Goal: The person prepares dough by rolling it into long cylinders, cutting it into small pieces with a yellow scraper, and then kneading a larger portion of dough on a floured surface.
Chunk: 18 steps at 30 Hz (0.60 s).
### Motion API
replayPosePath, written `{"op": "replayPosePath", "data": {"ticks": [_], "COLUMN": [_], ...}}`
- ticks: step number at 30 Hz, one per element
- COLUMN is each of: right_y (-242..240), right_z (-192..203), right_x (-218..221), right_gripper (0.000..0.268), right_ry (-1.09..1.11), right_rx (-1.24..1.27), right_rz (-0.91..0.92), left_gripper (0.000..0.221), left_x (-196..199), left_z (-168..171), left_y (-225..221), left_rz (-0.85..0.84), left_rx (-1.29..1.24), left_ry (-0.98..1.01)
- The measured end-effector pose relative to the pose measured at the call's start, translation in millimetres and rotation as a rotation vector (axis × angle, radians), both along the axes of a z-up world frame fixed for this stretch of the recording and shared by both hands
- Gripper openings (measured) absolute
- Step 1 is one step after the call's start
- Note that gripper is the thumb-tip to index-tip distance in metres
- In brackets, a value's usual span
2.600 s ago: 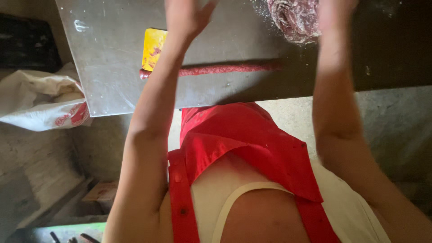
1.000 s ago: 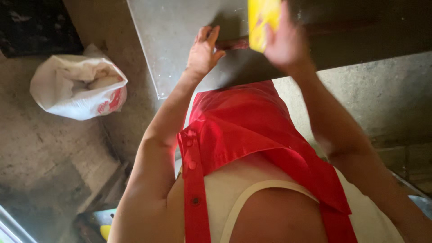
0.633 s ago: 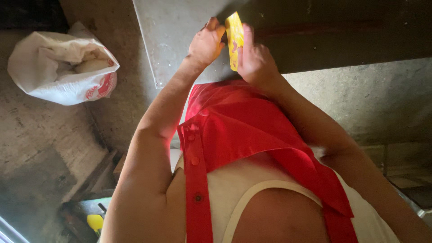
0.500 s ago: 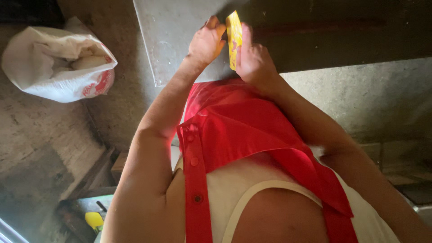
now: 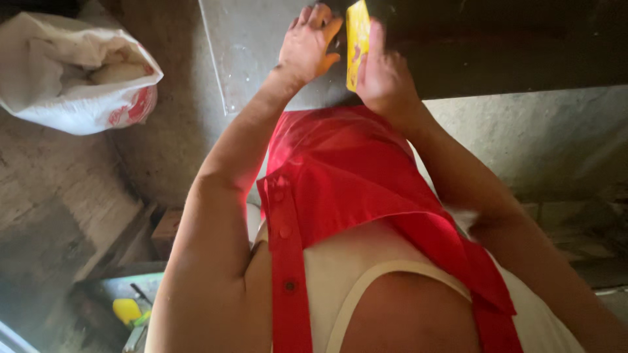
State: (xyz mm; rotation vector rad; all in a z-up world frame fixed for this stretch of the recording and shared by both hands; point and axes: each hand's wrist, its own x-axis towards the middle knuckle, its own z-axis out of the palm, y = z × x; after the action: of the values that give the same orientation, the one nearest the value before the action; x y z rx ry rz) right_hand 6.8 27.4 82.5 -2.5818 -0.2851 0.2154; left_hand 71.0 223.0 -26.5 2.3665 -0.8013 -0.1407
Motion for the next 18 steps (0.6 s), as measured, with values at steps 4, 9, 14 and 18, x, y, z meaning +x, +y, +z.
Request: {"op": "replayPosePath", "data": {"ticks": [4,9,14,18], "right_y": [2,15,-2,-17], "right_z": [-3,-23,-11,-4], "right_x": [-3,6,-1,-7], "right_gripper": [0.056,0.059,0.058,0.051], "right_ry": [-0.094,0.2,0.044,0.071], "right_rx": [0.02,-0.071,0.043,-0.007], "right_rz": [0.039,-0.093,-0.018,-0.079], "left_gripper": [0.036,0.031,0.033,0.059], "left_x": [-1,1,3,1], "left_z": [-5,-14,0,8], "left_y": [-9,-9,-7,-17], "left_rz": [-0.012,-0.027,-0.046,-0.053], "left_rx": [-0.006,-0.009,0.047,0.037], "left_ry": [-0.038,-0.025,-0.039,-0.049]}}
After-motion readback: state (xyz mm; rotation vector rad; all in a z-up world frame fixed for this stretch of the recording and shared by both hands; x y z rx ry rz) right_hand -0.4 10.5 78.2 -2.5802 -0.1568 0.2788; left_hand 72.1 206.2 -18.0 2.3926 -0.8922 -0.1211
